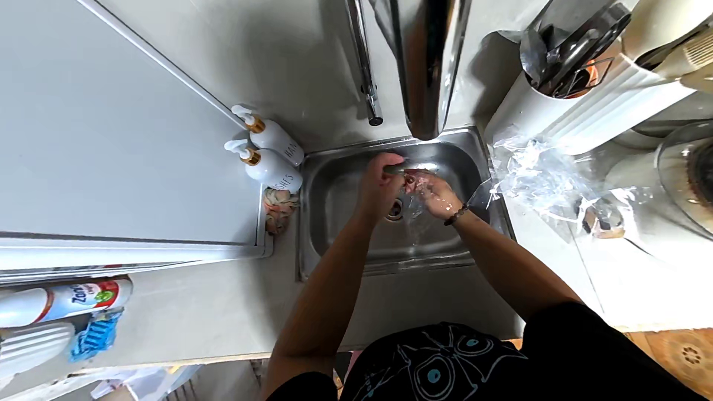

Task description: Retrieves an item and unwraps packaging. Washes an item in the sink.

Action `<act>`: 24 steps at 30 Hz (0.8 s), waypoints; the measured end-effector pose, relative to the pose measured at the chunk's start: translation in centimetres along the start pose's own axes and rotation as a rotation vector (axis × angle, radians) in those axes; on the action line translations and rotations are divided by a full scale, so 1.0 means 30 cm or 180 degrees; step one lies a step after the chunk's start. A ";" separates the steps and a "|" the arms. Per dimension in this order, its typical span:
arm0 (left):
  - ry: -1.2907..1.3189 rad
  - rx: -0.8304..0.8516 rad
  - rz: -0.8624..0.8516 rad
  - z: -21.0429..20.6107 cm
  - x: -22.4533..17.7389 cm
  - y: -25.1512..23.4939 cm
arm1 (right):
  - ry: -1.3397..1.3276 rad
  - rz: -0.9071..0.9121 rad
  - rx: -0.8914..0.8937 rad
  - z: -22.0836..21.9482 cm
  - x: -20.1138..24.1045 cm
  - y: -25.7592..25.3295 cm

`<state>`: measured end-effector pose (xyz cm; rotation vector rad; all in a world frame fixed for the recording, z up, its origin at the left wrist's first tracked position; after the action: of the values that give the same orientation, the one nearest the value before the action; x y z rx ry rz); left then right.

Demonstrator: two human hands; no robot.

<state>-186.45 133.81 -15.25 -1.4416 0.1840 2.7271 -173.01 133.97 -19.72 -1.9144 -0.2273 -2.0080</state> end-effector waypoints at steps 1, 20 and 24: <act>0.0039 0.0142 0.0358 -0.006 0.079 0.008 | -0.0120 -0.0052 -0.0049 0.003 -0.012 -0.011; -0.0526 0.1424 0.0887 -0.551 0.428 0.024 | 0.1088 -0.0326 -0.0579 0.021 -0.116 0.000; -0.0651 0.1629 0.0925 -0.490 0.369 0.027 | 0.1232 -0.0204 -0.0479 -0.022 -0.181 0.003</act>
<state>-180.73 131.00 -32.53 -1.0541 1.0625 2.7126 -173.48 134.45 -25.16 -1.5702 -0.0377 -2.4477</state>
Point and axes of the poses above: each hand's wrist, its own y-axis away from the middle knuckle, its own z-axis out of the back of the hand, x = y × z, the point moved 10 cm from there along -y, towards the middle knuckle, and after that the axes turned 15 degrees about -y, right-handed, at the moved point
